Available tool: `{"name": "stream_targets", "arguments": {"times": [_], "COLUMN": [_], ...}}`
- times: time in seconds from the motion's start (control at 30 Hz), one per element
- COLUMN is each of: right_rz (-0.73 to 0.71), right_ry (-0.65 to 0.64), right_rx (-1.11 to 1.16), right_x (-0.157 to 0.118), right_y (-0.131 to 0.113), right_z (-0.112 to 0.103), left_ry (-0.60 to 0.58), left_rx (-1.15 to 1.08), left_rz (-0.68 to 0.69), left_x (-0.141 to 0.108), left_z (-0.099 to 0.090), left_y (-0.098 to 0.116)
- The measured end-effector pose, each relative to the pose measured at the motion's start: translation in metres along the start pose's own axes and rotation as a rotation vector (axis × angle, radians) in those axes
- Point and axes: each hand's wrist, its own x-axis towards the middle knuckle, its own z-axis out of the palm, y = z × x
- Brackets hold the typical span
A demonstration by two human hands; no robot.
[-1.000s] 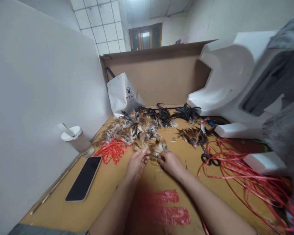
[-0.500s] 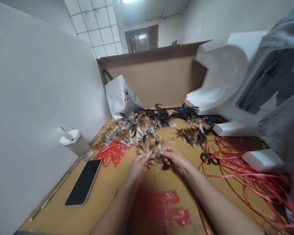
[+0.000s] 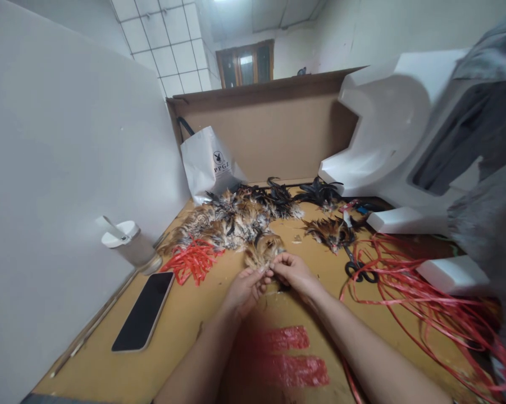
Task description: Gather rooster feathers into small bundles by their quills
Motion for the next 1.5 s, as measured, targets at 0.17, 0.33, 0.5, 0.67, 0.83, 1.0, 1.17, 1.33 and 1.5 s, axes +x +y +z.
{"name": "stream_targets", "arguments": {"times": [0.17,0.33,0.5,0.67,0.83,1.0,1.17,1.33,1.5], "right_rz": [0.048,0.074,0.011,-0.058,-0.074,-0.084,-0.069,-0.024,0.009], "right_ry": [-0.138,-0.216,-0.177,-0.092,-0.075,-0.067,-0.100,-0.127,-0.159], "right_rx": [0.153,0.201,0.117,0.029,-0.025,-0.113,-0.124,-0.057,-0.043], "right_x": [0.0004,-0.0008,-0.0011,-0.0026,-0.0048,-0.0030,-0.0025,-0.0043,-0.0023], "right_y": [-0.0021,-0.0039,-0.0024,-0.0060,-0.0081,-0.0049,-0.0036,-0.0051,-0.0054], "right_z": [-0.0055,-0.0080,-0.0055,-0.0032,-0.0010,-0.0017,-0.0033,-0.0040,-0.0070], "left_ry": [-0.011,-0.024,-0.042,-0.038,-0.028,-0.038,-0.058,-0.068,-0.065], "left_rx": [-0.075,-0.109,-0.068,0.043,0.096,0.182,0.368,0.457,0.500], "left_rz": [-0.043,-0.113,-0.081,-0.012,0.003,0.022,0.048,0.055,0.078], "left_x": [-0.0014,-0.0047,-0.0038,-0.0009,0.0003,-0.0019,-0.0024,0.0018,0.0031], "left_z": [-0.0010,0.0017,0.0010,-0.0026,-0.0036,-0.0005,-0.0007,-0.0052,-0.0054], "left_y": [0.0041,0.0078,0.0057,0.0008,-0.0012,-0.0008,-0.0007,-0.0014,0.0003]}}
